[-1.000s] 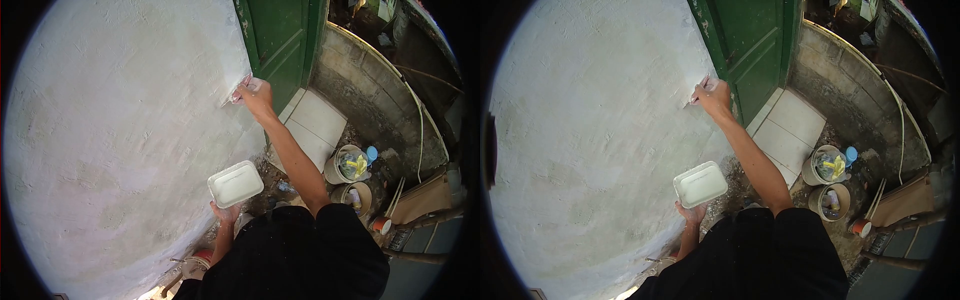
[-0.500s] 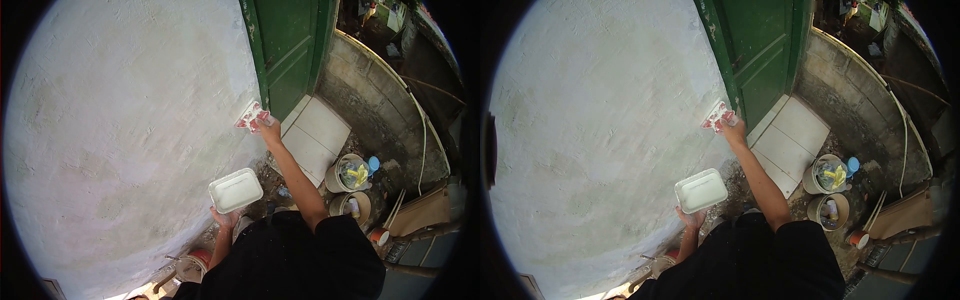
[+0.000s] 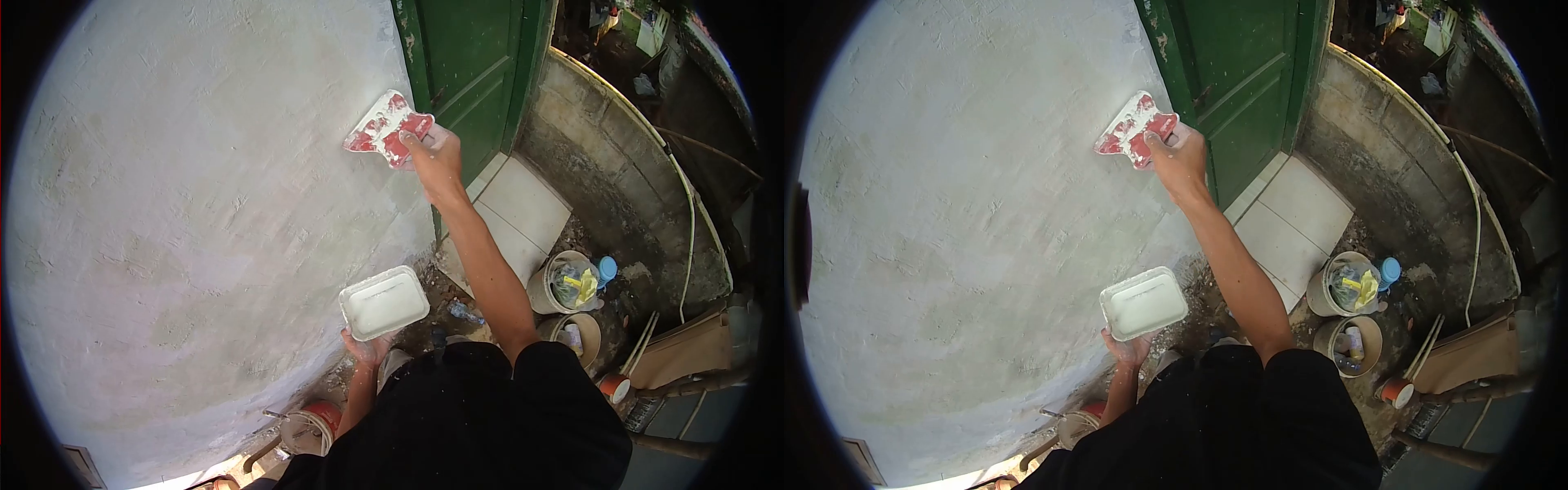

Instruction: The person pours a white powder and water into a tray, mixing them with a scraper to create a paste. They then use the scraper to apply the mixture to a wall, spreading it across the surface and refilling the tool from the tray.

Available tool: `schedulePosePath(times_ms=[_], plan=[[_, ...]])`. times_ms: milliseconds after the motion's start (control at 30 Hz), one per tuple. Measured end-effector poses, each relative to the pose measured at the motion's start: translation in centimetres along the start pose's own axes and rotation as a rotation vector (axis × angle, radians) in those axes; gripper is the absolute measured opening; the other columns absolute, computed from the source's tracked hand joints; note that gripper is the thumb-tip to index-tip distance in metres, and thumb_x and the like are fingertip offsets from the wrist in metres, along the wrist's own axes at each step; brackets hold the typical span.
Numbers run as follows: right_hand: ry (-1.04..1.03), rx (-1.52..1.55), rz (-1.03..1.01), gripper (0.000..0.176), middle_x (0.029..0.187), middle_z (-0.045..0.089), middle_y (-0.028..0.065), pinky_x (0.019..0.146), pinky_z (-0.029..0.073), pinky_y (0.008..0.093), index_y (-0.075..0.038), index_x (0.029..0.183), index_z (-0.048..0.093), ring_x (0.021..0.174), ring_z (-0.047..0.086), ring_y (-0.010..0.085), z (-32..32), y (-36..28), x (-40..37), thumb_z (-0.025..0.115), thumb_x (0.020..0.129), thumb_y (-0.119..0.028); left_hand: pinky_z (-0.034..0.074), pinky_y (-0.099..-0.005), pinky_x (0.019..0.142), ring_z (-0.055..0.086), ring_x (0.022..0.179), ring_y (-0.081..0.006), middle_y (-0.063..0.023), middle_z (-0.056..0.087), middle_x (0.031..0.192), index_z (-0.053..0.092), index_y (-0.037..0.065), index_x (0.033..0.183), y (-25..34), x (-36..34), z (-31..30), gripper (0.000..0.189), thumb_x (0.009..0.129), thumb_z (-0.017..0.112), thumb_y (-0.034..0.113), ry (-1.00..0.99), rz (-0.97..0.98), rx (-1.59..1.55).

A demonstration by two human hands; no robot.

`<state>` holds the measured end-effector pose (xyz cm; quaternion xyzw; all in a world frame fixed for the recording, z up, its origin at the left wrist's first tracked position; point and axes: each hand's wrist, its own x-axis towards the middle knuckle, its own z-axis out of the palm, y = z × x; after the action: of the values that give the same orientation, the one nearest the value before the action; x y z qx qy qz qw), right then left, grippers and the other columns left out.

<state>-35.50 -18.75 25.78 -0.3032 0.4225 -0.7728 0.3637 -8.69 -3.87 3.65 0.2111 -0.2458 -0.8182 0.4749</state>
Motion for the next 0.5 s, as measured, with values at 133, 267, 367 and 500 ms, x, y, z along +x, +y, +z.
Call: schedulePosePath(times_ms=[133,267,367,500], plan=[[-0.127,-0.116,0.084,0.023,0.094,0.069,0.0105,0.066,0.053,0.0245,0.007,0.11,0.061,0.078,0.064,0.0102,-4.8,-0.4,-3.6,0.06,0.088,0.001,0.039,-0.0623,0.102,0.04,0.133,-0.0399,-0.016,0.035,0.149,0.028,0.013,0.15,-0.5,1.0,0.0,0.096,0.078,0.044,0.074,0.019,-0.006,-0.022],[-0.36,-0.332,0.267,0.023,0.095,0.069,0.0096,0.072,0.051,0.0233,0.008,0.112,0.059,0.081,0.063,0.0095,-9.7,0.6,-7.8,0.059,0.09,0.0,0.041,-0.0607,0.099,0.046,0.128,-0.0389,-0.0167,0.041,0.145,0.032,0.01,0.147,-1.2,1.6,-0.1,0.085,0.081,0.04,0.063,0.0,0.004,-0.158],[-0.49,-0.612,0.311,0.024,0.089,0.069,0.011,0.072,0.05,0.0268,0.006,0.111,0.06,0.077,0.062,0.0113,-10.7,-0.1,-9.4,0.062,0.089,-0.004,0.041,-0.0607,0.099,0.047,0.127,-0.0393,-0.017,0.042,0.144,0.033,0.009,0.147,-1.9,2.1,0.1,0.084,0.081,0.04,0.062,0.02,-0.027,-0.171],[-0.751,-1.047,0.108,0.023,0.082,0.064,0.0235,0.071,0.048,0.0402,0.001,0.104,0.061,0.071,0.06,0.0378,-9.6,-1.3,-10.0,0.062,0.087,-0.014,0.042,-0.0601,0.099,0.047,0.126,-0.0394,-0.0173,0.043,0.143,0.035,0.008,0.146,-2.9,2.4,0.7,0.084,0.081,0.04,0.061,0.01,-0.069,-0.196]])
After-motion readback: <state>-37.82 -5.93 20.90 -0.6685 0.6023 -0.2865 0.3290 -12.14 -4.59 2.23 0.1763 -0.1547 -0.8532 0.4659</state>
